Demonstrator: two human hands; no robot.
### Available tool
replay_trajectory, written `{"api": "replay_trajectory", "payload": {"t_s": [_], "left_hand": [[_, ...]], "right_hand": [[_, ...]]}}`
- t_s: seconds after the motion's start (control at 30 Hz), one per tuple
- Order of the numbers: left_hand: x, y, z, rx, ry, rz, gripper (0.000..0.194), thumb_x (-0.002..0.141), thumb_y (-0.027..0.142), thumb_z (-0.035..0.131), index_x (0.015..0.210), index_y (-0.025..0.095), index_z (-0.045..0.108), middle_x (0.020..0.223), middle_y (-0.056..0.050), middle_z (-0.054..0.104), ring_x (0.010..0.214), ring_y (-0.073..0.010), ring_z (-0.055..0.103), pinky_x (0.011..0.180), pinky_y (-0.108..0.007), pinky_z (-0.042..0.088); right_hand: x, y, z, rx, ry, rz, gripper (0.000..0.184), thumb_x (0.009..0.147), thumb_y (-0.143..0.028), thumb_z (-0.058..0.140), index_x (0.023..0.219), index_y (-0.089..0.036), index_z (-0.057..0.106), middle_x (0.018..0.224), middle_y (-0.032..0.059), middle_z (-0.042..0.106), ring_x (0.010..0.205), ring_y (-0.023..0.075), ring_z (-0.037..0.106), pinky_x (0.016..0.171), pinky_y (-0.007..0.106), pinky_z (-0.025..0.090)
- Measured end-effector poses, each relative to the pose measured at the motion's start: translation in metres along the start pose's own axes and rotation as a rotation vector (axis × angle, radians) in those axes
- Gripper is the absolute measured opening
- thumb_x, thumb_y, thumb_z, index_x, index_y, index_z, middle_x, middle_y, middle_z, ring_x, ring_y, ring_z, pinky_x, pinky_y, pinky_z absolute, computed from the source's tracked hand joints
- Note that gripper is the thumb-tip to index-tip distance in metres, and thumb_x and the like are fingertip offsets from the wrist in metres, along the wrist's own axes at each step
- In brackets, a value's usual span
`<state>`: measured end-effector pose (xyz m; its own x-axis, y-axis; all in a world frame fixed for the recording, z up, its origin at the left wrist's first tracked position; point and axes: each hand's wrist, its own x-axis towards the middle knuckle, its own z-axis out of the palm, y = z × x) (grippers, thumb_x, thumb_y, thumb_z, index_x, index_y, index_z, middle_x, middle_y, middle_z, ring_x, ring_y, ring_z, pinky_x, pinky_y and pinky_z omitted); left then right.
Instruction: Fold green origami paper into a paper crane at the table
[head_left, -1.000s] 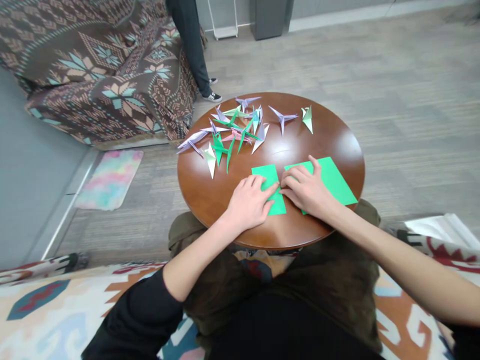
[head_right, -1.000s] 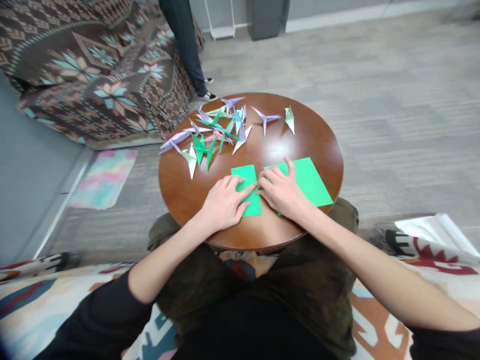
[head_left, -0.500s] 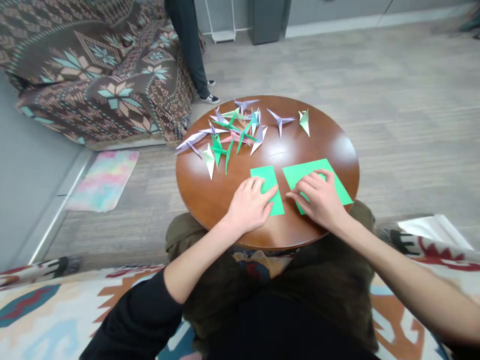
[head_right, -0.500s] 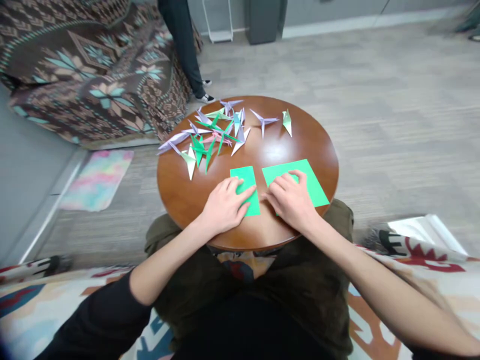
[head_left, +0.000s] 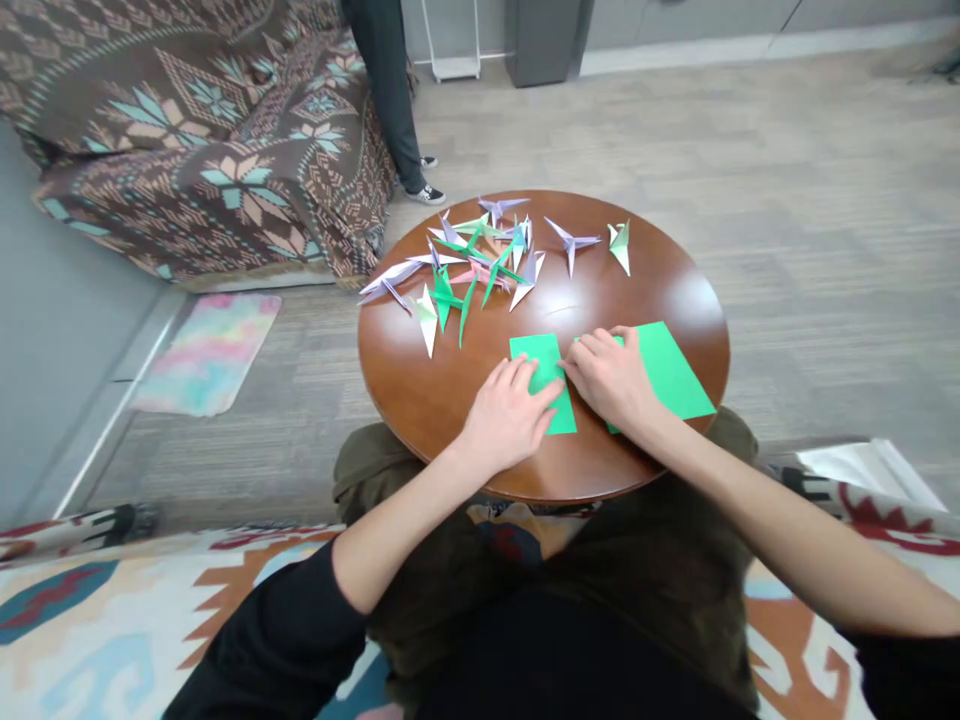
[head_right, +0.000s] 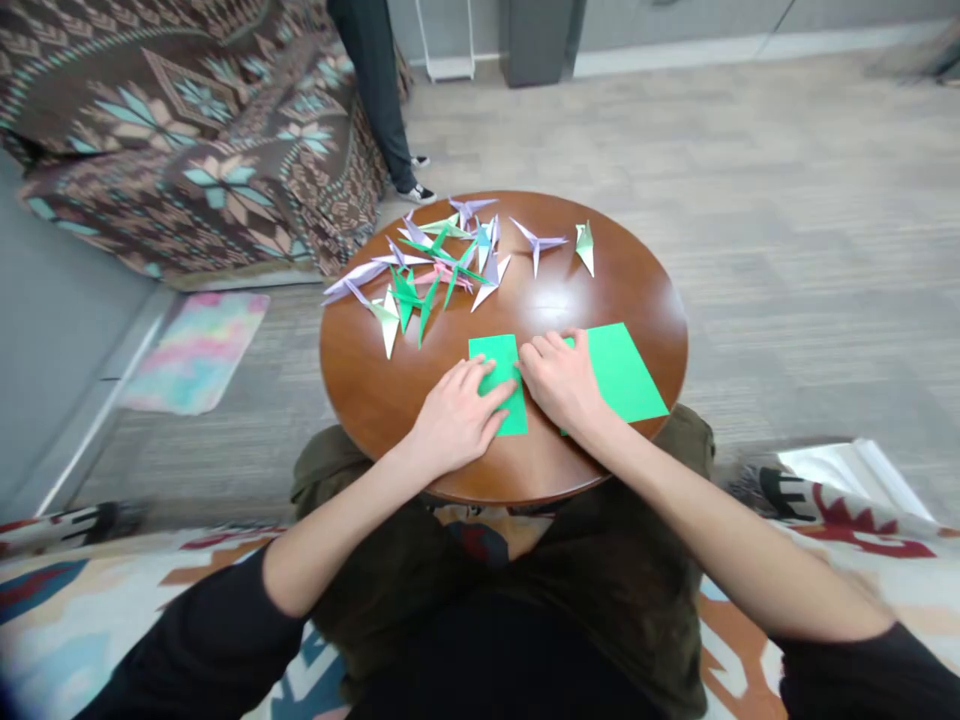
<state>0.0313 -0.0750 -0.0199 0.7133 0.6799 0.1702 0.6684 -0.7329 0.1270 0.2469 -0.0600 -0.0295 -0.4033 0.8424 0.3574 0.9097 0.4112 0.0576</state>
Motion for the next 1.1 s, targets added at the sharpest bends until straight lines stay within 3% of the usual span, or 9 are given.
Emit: {"api": "replay_trajectory", "payload": {"t_s": [0.3, 0.43, 0.6, 0.8, 1.1], "left_hand": [[-0.001, 0.001, 0.001, -0.017, 0.006, -0.003, 0.041, 0.106, 0.035, 0.051, 0.143, 0.027, 0.068, 0.148, -0.019, 0.061, 0.146, -0.0358, 0.053, 0.122, -0.056, 0.042], [0.0, -0.002, -0.001, -0.076, 0.017, -0.04, 0.046, 0.104, 0.038, 0.054, 0.146, 0.021, 0.064, 0.148, -0.02, 0.061, 0.143, -0.0363, 0.054, 0.121, -0.055, 0.042], [0.004, -0.003, -0.008, -0.12, 0.0, -0.095, 0.066, 0.097, 0.042, 0.063, 0.153, 0.008, 0.054, 0.143, -0.021, 0.063, 0.133, -0.0381, 0.057, 0.115, -0.052, 0.045], [0.006, -0.001, -0.008, -0.084, 0.001, -0.085, 0.057, 0.099, 0.04, 0.06, 0.15, 0.015, 0.059, 0.14, -0.019, 0.062, 0.129, -0.0379, 0.056, 0.111, -0.052, 0.045], [0.006, 0.001, -0.007, -0.094, 0.023, -0.097, 0.057, 0.098, 0.039, 0.062, 0.149, 0.013, 0.059, 0.14, -0.02, 0.062, 0.13, -0.0384, 0.057, 0.112, -0.053, 0.046]], "right_hand": [[0.042, 0.016, 0.018, -0.021, -0.011, 0.07, 0.023, 0.104, -0.019, 0.051, 0.092, -0.016, 0.07, 0.089, 0.015, 0.077, 0.092, 0.0336, 0.063, 0.089, 0.049, 0.035], [0.048, 0.023, 0.014, -0.015, 0.007, 0.094, 0.022, 0.104, -0.023, 0.053, 0.09, -0.018, 0.07, 0.087, 0.0146, 0.076, 0.092, 0.0339, 0.062, 0.089, 0.048, 0.036], [0.023, 0.021, -0.001, 0.044, -0.002, 0.017, 0.025, 0.107, -0.028, 0.053, 0.091, -0.02, 0.069, 0.087, 0.0107, 0.075, 0.089, 0.0304, 0.061, 0.089, 0.045, 0.034], [-0.004, 0.006, -0.01, 0.033, -0.043, -0.072, 0.03, 0.11, -0.029, 0.054, 0.086, -0.021, 0.072, 0.085, 0.0078, 0.074, 0.086, 0.0268, 0.059, 0.091, 0.043, 0.031], [-0.052, -0.016, -0.039, 0.072, 0.026, -0.211, 0.03, 0.108, -0.019, 0.06, 0.08, -0.021, 0.071, 0.076, 0.0033, 0.07, 0.082, 0.0231, 0.056, 0.09, 0.042, 0.03]]}}
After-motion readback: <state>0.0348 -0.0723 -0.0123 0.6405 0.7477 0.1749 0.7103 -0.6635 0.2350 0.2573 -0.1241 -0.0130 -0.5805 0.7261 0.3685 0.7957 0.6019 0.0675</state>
